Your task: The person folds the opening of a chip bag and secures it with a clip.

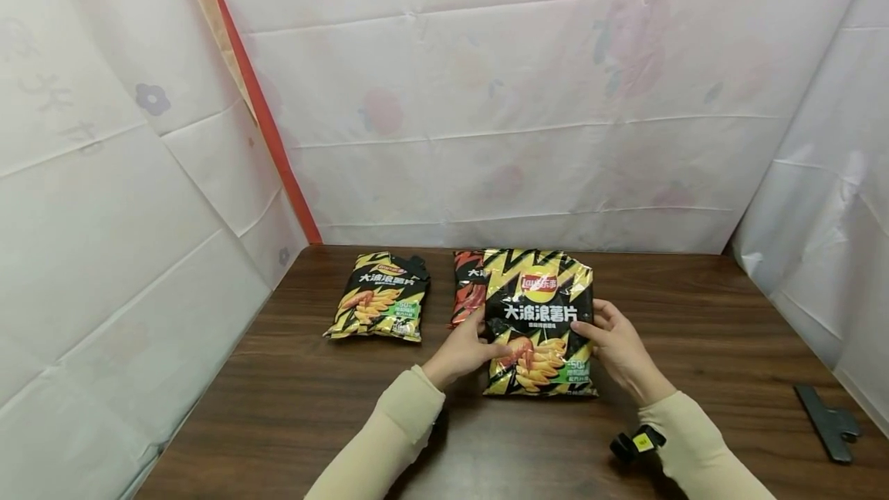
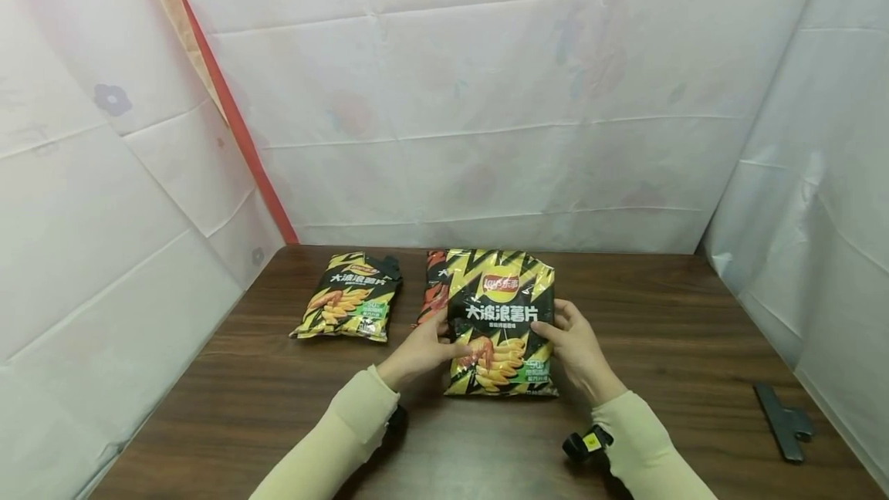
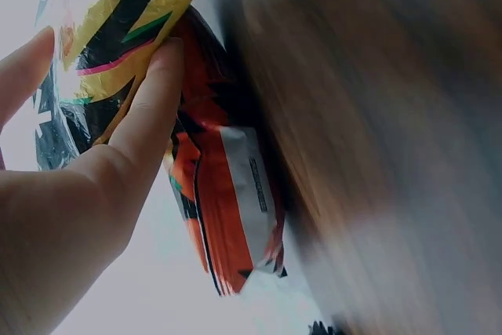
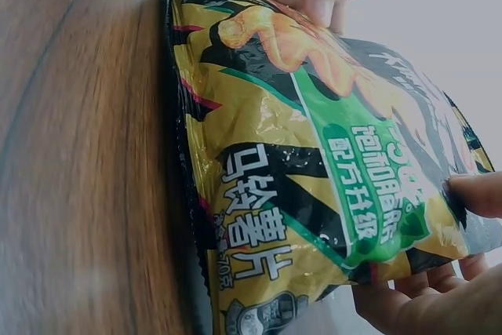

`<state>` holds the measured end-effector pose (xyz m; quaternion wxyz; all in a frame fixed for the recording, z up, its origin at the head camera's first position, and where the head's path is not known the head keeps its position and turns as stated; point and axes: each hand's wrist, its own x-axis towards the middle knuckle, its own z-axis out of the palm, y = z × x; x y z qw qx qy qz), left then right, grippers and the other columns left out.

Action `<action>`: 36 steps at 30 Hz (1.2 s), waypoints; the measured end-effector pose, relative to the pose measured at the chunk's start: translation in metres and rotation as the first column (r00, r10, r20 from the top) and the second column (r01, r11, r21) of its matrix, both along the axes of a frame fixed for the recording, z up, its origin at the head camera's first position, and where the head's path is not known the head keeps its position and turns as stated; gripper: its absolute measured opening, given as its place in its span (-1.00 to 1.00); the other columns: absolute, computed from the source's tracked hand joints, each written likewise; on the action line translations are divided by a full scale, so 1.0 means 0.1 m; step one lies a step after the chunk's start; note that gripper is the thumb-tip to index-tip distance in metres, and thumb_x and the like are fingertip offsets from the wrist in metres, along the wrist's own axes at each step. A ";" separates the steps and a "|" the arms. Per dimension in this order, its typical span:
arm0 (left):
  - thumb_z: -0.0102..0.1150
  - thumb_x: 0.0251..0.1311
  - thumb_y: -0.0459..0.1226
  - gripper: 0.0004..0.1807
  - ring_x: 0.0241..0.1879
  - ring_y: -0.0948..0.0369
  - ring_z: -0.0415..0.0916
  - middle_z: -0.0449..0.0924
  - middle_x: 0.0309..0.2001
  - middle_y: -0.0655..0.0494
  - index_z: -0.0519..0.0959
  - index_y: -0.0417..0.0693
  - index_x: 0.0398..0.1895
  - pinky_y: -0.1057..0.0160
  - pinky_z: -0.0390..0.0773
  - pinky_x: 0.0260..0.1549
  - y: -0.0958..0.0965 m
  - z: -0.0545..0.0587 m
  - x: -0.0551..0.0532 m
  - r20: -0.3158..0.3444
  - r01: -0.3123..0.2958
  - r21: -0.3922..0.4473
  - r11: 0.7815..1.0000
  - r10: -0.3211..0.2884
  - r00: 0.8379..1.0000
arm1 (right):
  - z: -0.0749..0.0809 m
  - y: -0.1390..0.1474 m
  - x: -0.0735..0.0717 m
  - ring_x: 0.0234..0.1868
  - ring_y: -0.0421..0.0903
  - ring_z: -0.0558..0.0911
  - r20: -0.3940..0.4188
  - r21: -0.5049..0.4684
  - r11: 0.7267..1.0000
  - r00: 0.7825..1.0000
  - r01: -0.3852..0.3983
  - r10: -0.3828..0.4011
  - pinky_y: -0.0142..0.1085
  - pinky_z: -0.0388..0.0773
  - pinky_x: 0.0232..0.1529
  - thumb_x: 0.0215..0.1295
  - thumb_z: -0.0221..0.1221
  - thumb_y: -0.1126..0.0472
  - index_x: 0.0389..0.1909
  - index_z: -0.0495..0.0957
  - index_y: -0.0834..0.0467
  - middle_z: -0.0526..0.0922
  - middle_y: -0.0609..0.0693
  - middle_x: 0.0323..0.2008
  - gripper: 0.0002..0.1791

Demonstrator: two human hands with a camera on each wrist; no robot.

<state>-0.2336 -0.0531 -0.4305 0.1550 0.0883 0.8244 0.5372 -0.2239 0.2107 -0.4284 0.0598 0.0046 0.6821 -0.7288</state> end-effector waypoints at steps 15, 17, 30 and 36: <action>0.41 0.12 -0.16 0.04 0.37 -0.22 0.25 0.16 0.44 -0.36 -0.01 -0.27 0.53 -0.16 0.39 0.23 -0.29 -0.03 0.01 -0.034 -0.015 -0.028 0.999 0.014 0.999 | 0.00 -0.23 0.00 -0.18 -0.27 0.64 -0.020 0.006 0.999 0.999 -0.035 0.035 -0.31 0.60 -0.19 0.37 0.17 0.31 0.26 0.16 0.24 0.54 -0.13 -0.08 -0.46; 0.41 0.12 -0.17 0.00 0.35 -0.24 0.26 0.18 0.43 -0.35 0.04 -0.26 0.52 -0.16 0.40 0.22 -0.33 -0.02 0.01 -0.041 0.000 -0.016 1.000 0.000 0.999 | 0.01 -0.26 0.00 -0.19 -0.27 0.64 -0.020 0.007 0.999 0.999 -0.037 0.037 -0.33 0.59 -0.21 0.36 0.17 0.32 0.25 0.18 0.25 0.55 -0.13 -0.09 -0.47; 0.43 0.10 -0.22 -0.06 0.33 -0.24 0.29 0.22 0.40 -0.36 0.14 -0.26 0.48 -0.17 0.44 0.18 -0.52 -0.01 0.05 -0.053 0.035 -0.009 0.999 -0.035 0.998 | -0.01 -0.38 0.01 -0.20 -0.25 0.59 -0.031 0.075 0.993 0.995 -0.089 0.091 -0.35 0.53 -0.32 0.34 0.22 0.27 0.25 0.21 0.26 0.57 -0.09 -0.04 -0.45; 0.42 0.10 -0.27 -0.19 0.25 -0.21 0.39 0.38 0.31 -0.31 0.27 -0.21 0.41 -0.13 0.51 0.11 -0.55 -0.01 0.03 -0.077 0.053 0.007 0.999 -0.052 0.996 | 0.00 -0.36 -0.02 -0.15 -0.23 0.57 -0.041 0.117 0.989 0.994 -0.094 0.099 -0.30 0.56 -0.17 0.35 0.22 0.23 0.25 0.25 0.28 0.58 -0.10 -0.05 -0.46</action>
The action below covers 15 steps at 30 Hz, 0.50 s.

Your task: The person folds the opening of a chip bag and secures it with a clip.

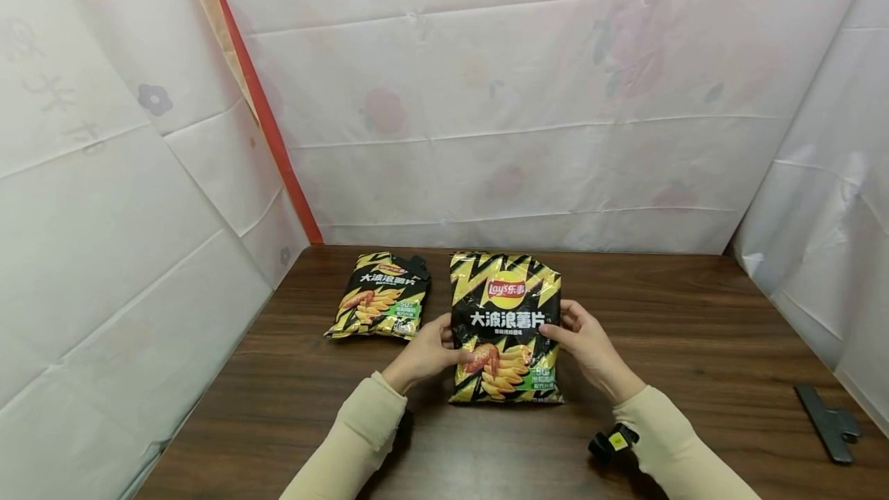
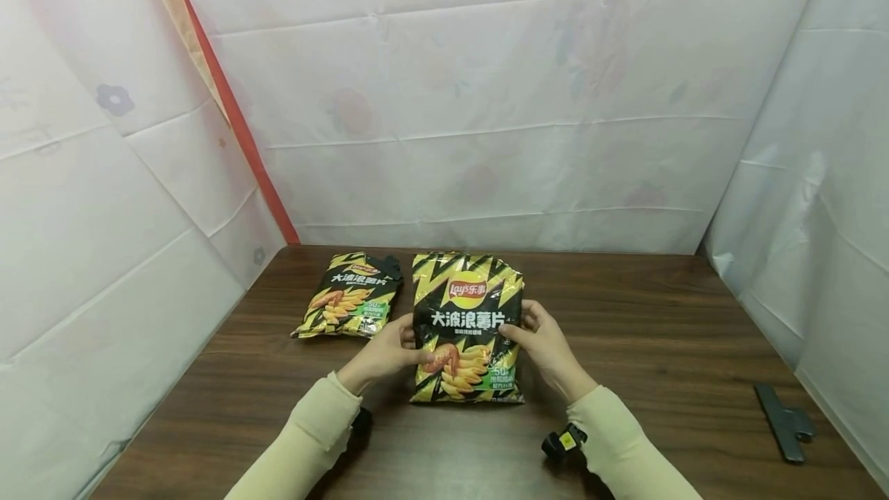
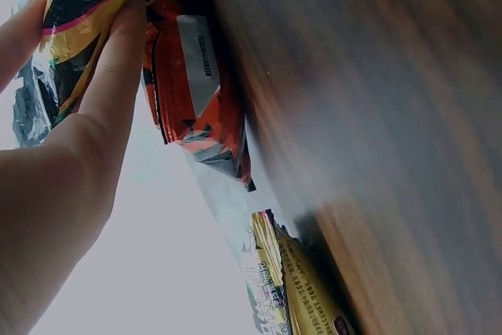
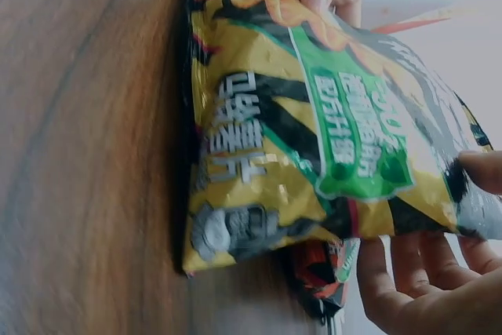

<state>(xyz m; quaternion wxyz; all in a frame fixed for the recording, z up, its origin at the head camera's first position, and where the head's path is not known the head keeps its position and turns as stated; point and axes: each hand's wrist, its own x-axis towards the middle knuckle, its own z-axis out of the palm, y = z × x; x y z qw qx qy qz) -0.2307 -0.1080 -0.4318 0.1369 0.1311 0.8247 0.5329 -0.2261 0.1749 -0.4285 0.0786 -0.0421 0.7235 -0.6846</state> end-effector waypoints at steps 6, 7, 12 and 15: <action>0.41 0.10 -0.31 -0.23 0.24 -0.16 0.43 0.47 0.25 -0.24 0.29 -0.18 0.39 -0.08 0.55 0.08 -0.01 -0.01 -0.01 -0.019 0.021 0.020 1.000 -0.020 1.000 | 0.06 0.05 -0.06 -0.17 -0.30 0.55 -0.003 0.021 1.000 1.000 0.014 -0.014 -0.33 0.57 -0.10 0.38 0.20 0.17 0.27 0.29 0.30 0.52 -0.18 -0.19 -0.46; 0.41 0.10 -0.30 -0.21 0.27 -0.15 0.41 0.45 0.27 -0.23 0.28 -0.17 0.40 -0.07 0.53 0.10 -0.01 -0.01 -0.01 -0.020 0.018 0.018 1.000 -0.018 1.000 | 0.07 0.06 -0.08 -0.17 -0.32 0.54 -0.006 0.025 0.999 1.000 0.021 -0.020 -0.34 0.56 -0.10 0.39 0.19 0.16 0.27 0.29 0.30 0.50 -0.19 -0.20 -0.46; 0.40 0.11 -0.33 -0.24 0.22 -0.12 0.47 0.49 0.24 -0.22 0.30 -0.16 0.39 0.01 0.59 0.03 -0.01 -0.02 -0.01 -0.023 0.032 0.042 0.999 -0.031 0.999 | 0.15 0.10 -0.15 -0.14 -0.39 0.55 -0.017 0.014 0.998 0.998 0.057 -0.056 -0.40 0.56 -0.08 0.42 0.15 0.08 0.28 0.31 0.34 0.49 -0.23 -0.18 -0.44; 0.39 0.10 -0.39 -0.28 0.13 -0.07 0.54 0.54 0.18 -0.23 0.34 -0.19 0.35 0.09 0.63 -0.06 -0.01 -0.02 -0.01 -0.028 0.047 0.076 0.996 -0.045 0.999 | 0.19 0.13 -0.20 -0.13 -0.41 0.56 -0.021 0.008 0.997 0.997 0.071 -0.071 -0.42 0.57 -0.06 0.44 0.12 0.02 0.31 0.30 0.35 0.51 -0.23 -0.12 -0.39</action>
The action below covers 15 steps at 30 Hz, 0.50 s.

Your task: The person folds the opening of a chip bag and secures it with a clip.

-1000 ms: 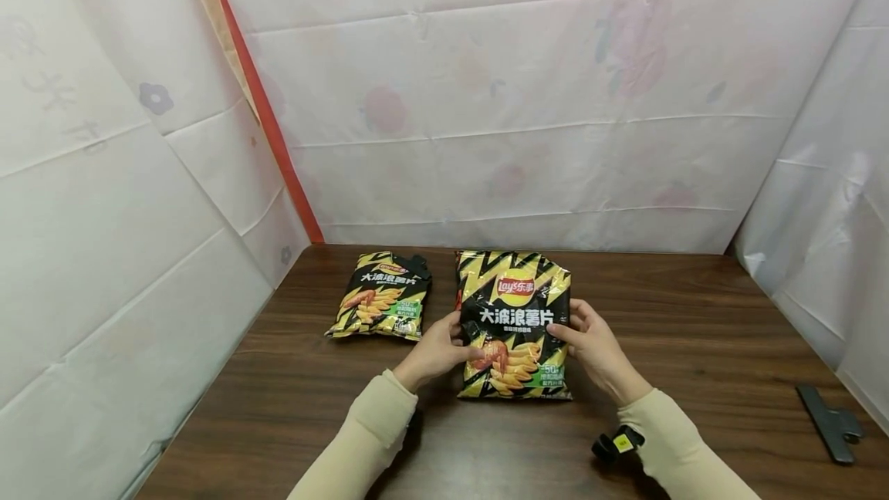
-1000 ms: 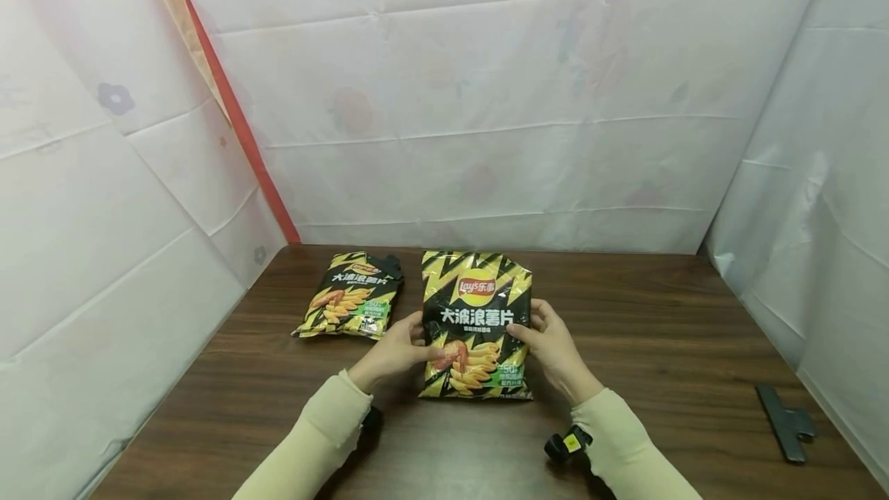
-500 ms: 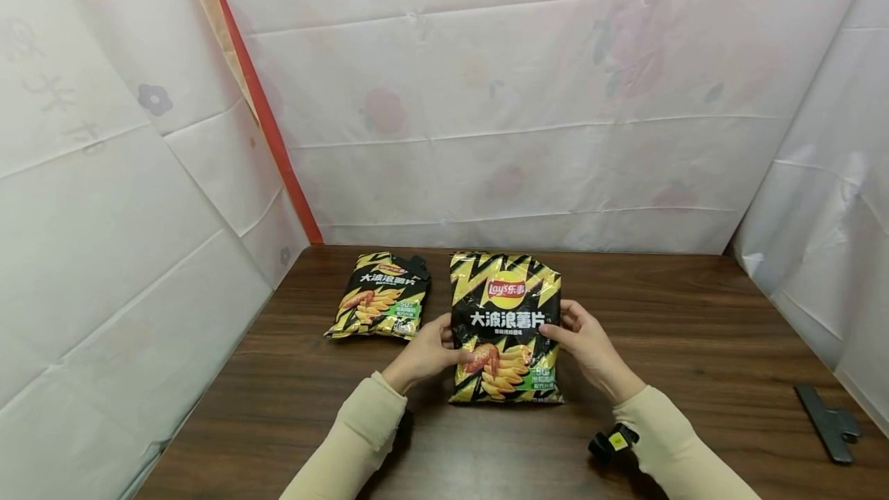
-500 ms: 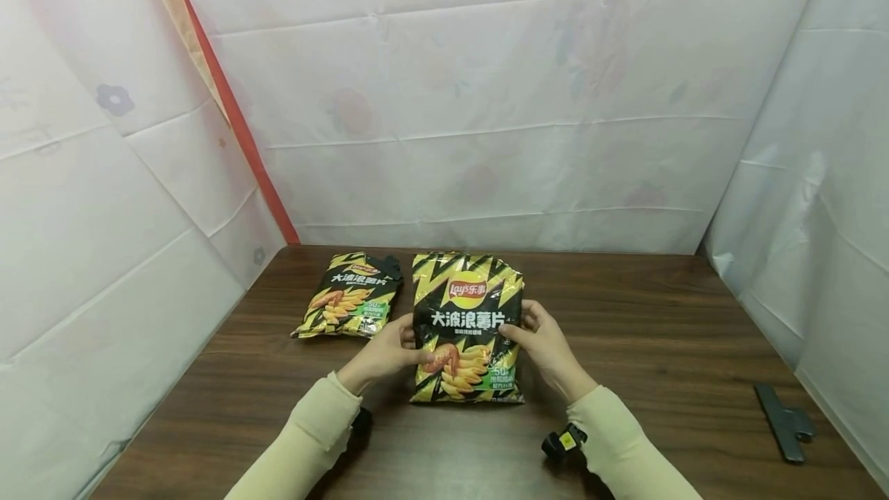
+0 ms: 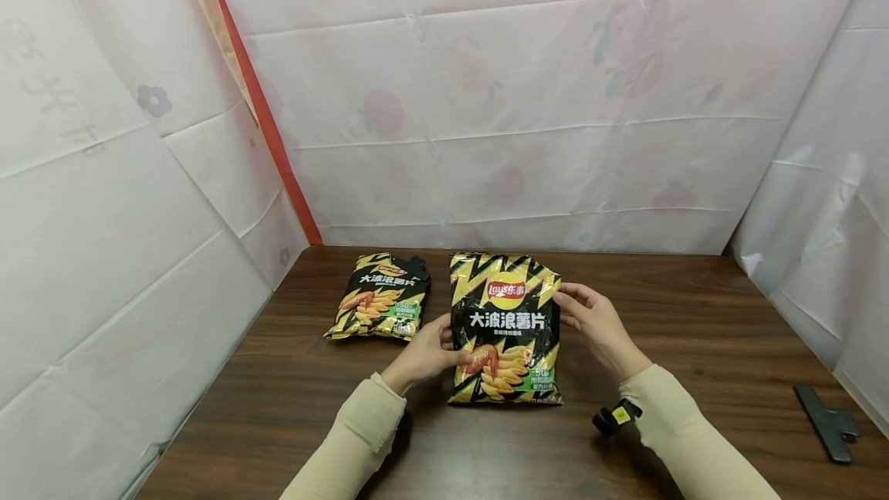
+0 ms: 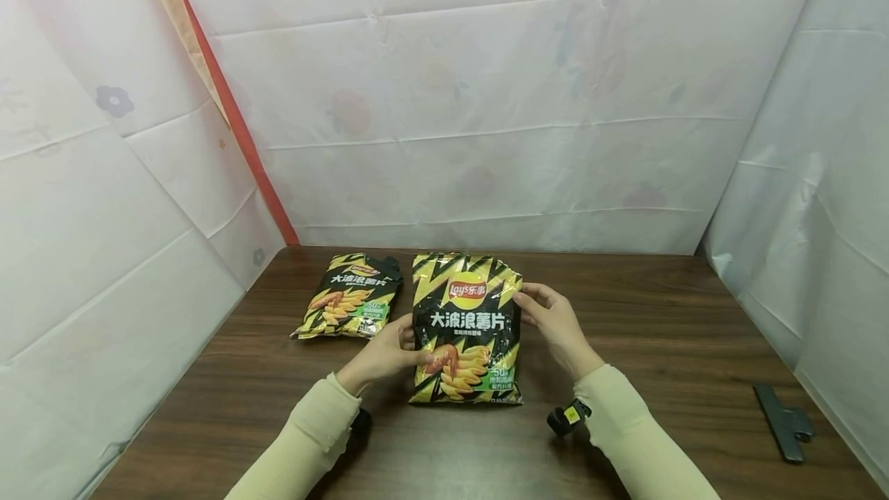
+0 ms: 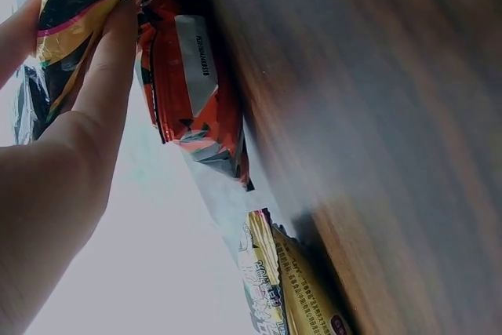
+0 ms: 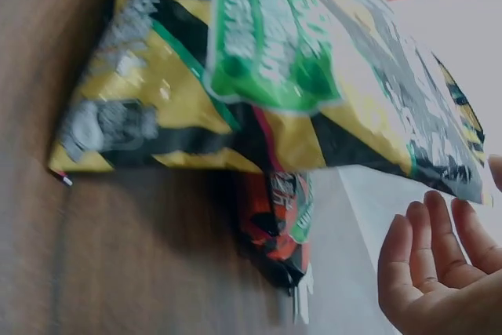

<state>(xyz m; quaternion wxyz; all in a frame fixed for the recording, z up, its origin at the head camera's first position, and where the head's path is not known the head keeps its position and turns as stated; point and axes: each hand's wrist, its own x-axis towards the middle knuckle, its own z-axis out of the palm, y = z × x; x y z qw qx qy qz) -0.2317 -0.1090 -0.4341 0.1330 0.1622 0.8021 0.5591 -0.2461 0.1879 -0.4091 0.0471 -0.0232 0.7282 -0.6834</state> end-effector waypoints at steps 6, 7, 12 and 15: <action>0.40 0.08 -0.39 -0.26 0.19 -0.13 0.50 0.50 0.22 -0.22 0.34 -0.16 0.36 0.03 0.60 0.02 0.01 0.01 0.01 -0.007 -0.009 -0.001 1.000 0.009 1.000 | 0.04 0.03 -0.08 -0.10 -0.45 0.56 0.011 0.021 0.999 1.000 0.024 -0.025 -0.42 0.56 0.00 0.43 0.10 -0.06 0.34 0.32 0.33 0.51 -0.14 0.03 -0.34; 0.41 0.08 -0.38 -0.24 0.21 -0.15 0.47 0.48 0.24 -0.22 0.33 -0.15 0.38 0.01 0.59 0.05 0.01 0.02 0.01 -0.008 -0.012 -0.006 1.000 0.012 1.000 | 0.04 0.03 -0.09 -0.10 -0.45 0.56 0.013 0.019 0.999 0.999 0.030 -0.030 -0.42 0.56 0.01 0.43 0.11 -0.06 0.33 0.33 0.33 0.52 -0.15 0.02 -0.34; 0.38 0.08 -0.41 -0.23 0.18 -0.13 0.51 0.49 0.24 -0.22 0.30 -0.16 0.40 0.06 0.61 0.01 0.02 0.03 0.01 -0.003 -0.004 0.010 1.000 0.004 1.000 | 0.05 0.01 -0.13 -0.13 -0.41 0.58 0.010 -0.026 0.999 0.999 0.039 -0.039 -0.43 0.56 -0.04 0.40 0.16 -0.02 0.22 0.45 0.34 0.57 -0.29 -0.17 -0.43; 0.39 0.07 -0.42 -0.21 0.16 -0.11 0.52 0.49 0.24 -0.21 0.29 -0.15 0.40 0.08 0.62 -0.01 0.02 0.04 0.01 -0.009 -0.001 0.012 1.000 0.001 1.000 | 0.06 -0.01 -0.12 -0.18 -0.38 0.60 0.000 -0.066 0.997 0.999 0.049 -0.049 -0.42 0.57 -0.08 0.38 0.19 0.01 0.06 0.55 0.24 0.60 -0.31 -0.26 -0.59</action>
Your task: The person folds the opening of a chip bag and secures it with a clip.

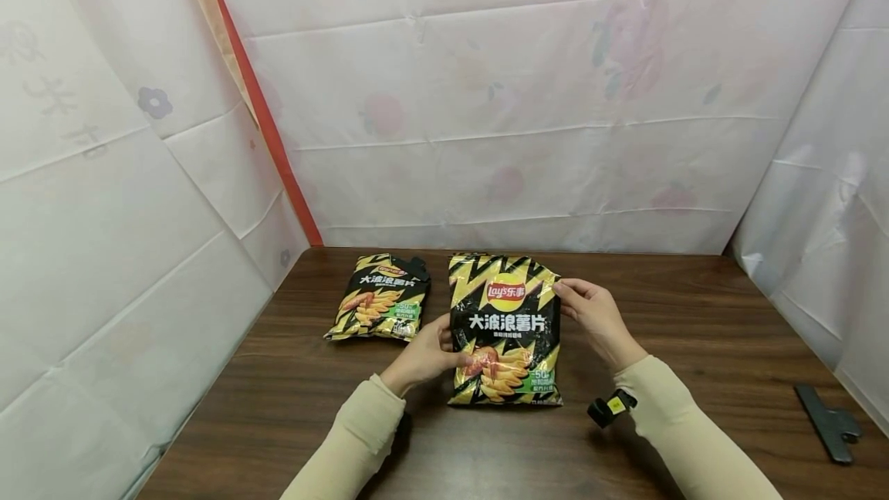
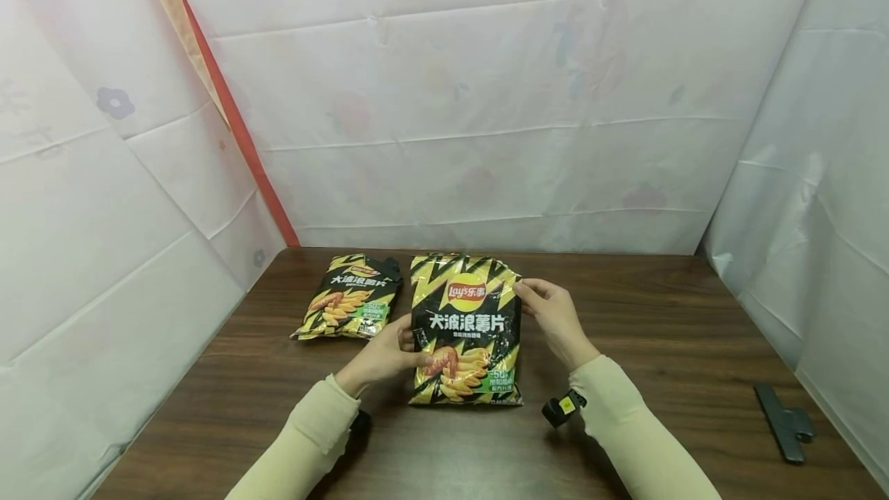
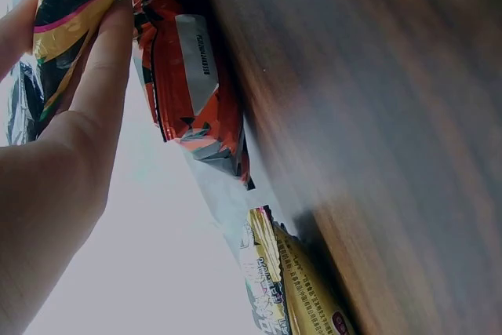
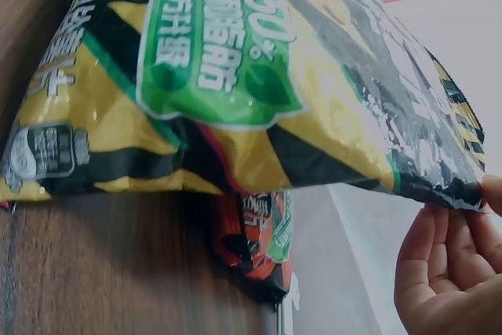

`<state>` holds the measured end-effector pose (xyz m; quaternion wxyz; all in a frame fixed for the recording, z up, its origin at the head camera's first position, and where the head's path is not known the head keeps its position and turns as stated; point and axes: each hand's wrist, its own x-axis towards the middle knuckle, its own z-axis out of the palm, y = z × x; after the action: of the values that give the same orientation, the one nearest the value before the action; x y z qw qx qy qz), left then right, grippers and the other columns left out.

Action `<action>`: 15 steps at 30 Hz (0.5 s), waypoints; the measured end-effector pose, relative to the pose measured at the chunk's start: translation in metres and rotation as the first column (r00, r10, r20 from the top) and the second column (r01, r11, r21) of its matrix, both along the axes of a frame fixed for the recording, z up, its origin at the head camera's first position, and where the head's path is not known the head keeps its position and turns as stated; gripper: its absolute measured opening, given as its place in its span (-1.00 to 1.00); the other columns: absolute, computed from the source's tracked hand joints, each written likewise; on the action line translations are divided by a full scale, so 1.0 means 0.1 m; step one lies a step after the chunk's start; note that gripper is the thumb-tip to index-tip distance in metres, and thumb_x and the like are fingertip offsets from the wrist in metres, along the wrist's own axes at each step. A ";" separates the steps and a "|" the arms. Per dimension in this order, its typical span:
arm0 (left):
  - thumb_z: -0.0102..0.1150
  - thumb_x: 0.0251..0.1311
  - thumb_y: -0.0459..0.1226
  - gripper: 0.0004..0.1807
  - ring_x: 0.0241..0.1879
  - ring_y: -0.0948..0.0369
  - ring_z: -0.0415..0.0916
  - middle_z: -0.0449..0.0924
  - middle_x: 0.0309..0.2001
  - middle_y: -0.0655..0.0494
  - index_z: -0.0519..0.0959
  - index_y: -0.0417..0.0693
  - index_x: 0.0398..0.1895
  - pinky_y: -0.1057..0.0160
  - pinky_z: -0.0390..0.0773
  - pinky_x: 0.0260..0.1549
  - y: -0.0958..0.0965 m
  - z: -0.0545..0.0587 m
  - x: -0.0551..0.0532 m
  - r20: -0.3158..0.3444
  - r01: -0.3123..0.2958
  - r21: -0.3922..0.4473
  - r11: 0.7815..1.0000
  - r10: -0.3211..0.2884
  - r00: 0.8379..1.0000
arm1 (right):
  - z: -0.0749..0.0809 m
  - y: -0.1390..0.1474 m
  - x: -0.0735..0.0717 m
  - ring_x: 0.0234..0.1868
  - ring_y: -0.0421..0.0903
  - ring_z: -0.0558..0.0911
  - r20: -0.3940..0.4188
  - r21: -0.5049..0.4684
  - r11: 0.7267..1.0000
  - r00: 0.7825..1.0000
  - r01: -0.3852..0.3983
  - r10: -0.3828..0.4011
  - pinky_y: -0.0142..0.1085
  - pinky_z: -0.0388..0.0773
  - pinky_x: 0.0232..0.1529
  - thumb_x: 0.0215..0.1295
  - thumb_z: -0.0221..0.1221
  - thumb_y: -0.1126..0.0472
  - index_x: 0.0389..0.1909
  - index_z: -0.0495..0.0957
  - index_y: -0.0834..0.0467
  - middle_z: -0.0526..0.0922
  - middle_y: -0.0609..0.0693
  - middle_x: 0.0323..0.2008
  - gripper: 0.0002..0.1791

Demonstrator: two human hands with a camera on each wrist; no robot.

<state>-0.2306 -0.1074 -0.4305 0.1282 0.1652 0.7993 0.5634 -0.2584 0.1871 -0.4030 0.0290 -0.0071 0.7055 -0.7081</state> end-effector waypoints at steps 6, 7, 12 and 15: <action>0.43 0.06 -0.36 -0.16 0.28 -0.18 0.39 0.39 0.34 -0.18 0.27 -0.12 0.43 -0.05 0.53 0.13 -0.01 0.05 0.03 -0.009 -0.009 -0.036 0.999 0.008 1.000 | 0.05 -0.01 0.04 -0.27 -0.35 0.62 -0.014 -0.053 0.999 1.000 0.007 -0.008 -0.39 0.59 -0.12 0.37 0.22 0.06 -0.17 0.63 0.06 0.64 -0.29 -0.33 -0.83; 0.43 0.06 -0.35 -0.15 0.29 -0.19 0.38 0.38 0.34 -0.18 0.26 -0.11 0.44 -0.07 0.52 0.14 -0.01 0.05 0.03 -0.003 -0.007 -0.036 0.999 0.006 1.000 | 0.05 -0.01 0.05 -0.26 -0.35 0.62 -0.016 -0.055 0.998 1.000 0.005 -0.006 -0.39 0.59 -0.11 0.37 0.21 0.06 -0.19 0.63 0.05 0.64 -0.29 -0.33 -0.84; 0.45 0.05 -0.29 -0.11 0.29 -0.16 0.37 0.40 0.34 -0.14 0.23 -0.05 0.47 -0.11 0.48 0.16 -0.01 0.08 0.05 0.010 -0.011 -0.057 0.998 0.012 1.000 | 0.08 0.00 0.08 -0.24 -0.33 0.62 -0.019 -0.059 0.998 1.000 0.001 -0.002 -0.39 0.59 -0.11 0.36 0.22 0.07 -0.23 0.64 0.04 0.65 -0.28 -0.33 -0.86; 0.44 0.06 -0.30 -0.12 0.28 -0.12 0.39 0.43 0.32 -0.11 0.24 -0.04 0.46 -0.09 0.48 0.17 -0.02 0.09 0.06 0.018 -0.008 -0.051 0.999 0.009 1.000 | 0.10 0.01 0.10 -0.24 -0.32 0.62 -0.011 -0.068 0.998 1.000 0.003 -0.004 -0.39 0.59 -0.11 0.35 0.23 0.06 -0.26 0.66 0.03 0.65 -0.27 -0.33 -0.86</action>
<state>-0.2249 -0.1093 -0.4220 0.1374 0.1532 0.8128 0.5450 -0.2484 0.1878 -0.3929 0.0236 -0.0108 0.6810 -0.7318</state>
